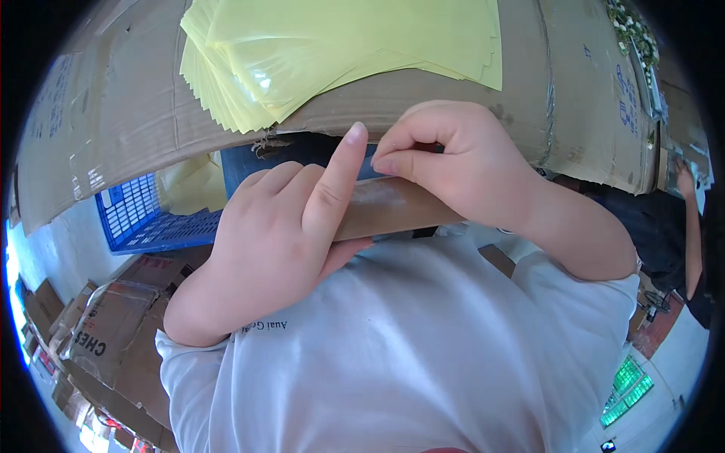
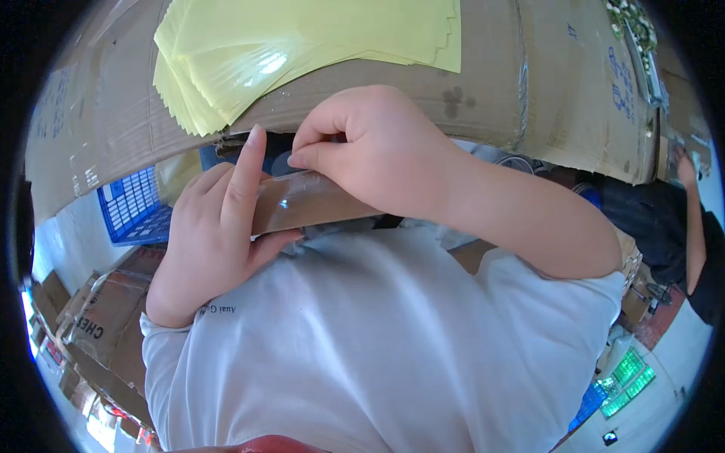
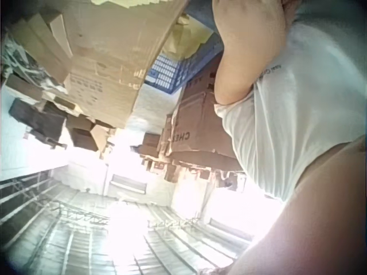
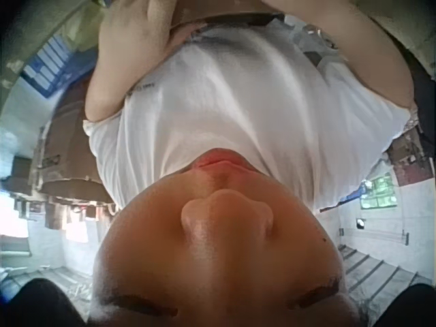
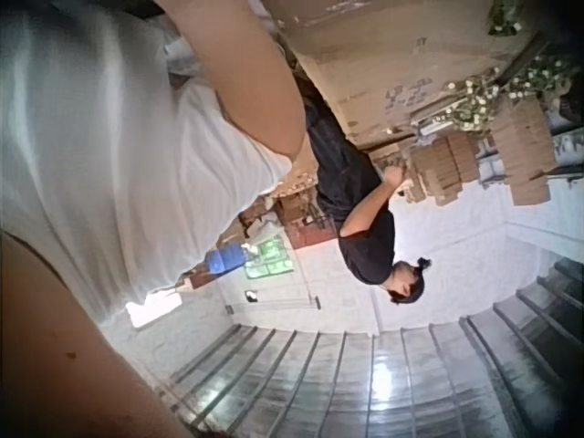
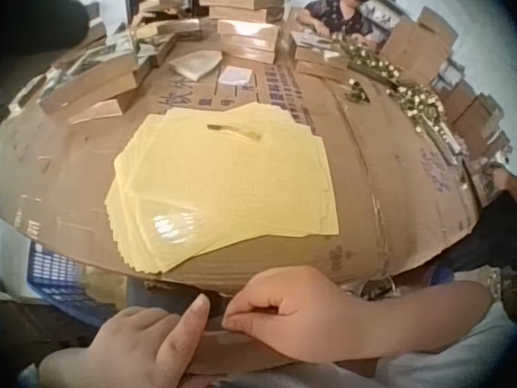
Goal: Packaging various small decorative items into divided gift boxes and sealing them with clear adhesive film.
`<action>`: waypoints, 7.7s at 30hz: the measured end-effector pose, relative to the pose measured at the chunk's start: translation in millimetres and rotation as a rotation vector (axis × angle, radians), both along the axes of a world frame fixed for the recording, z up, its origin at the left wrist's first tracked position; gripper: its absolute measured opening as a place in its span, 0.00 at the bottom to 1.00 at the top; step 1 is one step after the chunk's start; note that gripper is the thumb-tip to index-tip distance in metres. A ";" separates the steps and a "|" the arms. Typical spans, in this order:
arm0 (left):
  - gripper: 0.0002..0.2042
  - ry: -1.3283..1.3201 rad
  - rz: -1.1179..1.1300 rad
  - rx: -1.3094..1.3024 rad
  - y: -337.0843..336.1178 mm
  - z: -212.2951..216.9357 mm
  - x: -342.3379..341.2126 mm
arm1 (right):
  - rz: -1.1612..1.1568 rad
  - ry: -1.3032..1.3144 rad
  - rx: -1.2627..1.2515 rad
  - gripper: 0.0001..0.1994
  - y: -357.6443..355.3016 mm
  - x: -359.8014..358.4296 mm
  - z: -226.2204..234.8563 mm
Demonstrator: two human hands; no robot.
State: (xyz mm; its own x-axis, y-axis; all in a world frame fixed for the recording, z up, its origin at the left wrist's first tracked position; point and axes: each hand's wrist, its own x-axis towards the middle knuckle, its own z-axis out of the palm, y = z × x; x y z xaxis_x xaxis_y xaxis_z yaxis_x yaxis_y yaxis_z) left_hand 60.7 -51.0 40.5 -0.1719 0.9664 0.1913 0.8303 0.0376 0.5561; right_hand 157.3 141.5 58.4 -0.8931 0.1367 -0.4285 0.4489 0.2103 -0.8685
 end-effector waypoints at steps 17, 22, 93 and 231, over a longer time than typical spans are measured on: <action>0.19 0.048 -0.035 -0.069 4.3 9.7 0.6 | 0.527 -0.319 0.427 0.09 10.6 -25.2 4.9; 0.18 -0.015 -0.057 -0.203 5.3 20.2 -10.5 | 0.622 -0.059 0.093 0.13 12.6 -25.9 4.2; 0.34 -1.291 0.075 0.329 -0.3 38.2 -116.4 | 0.811 1.393 1.718 0.15 63.2 3.1 7.1; 0.28 -0.687 0.245 0.070 -68.5 -71.9 -21.6 | 0.471 0.797 0.969 0.11 55.9 -133.9 -37.5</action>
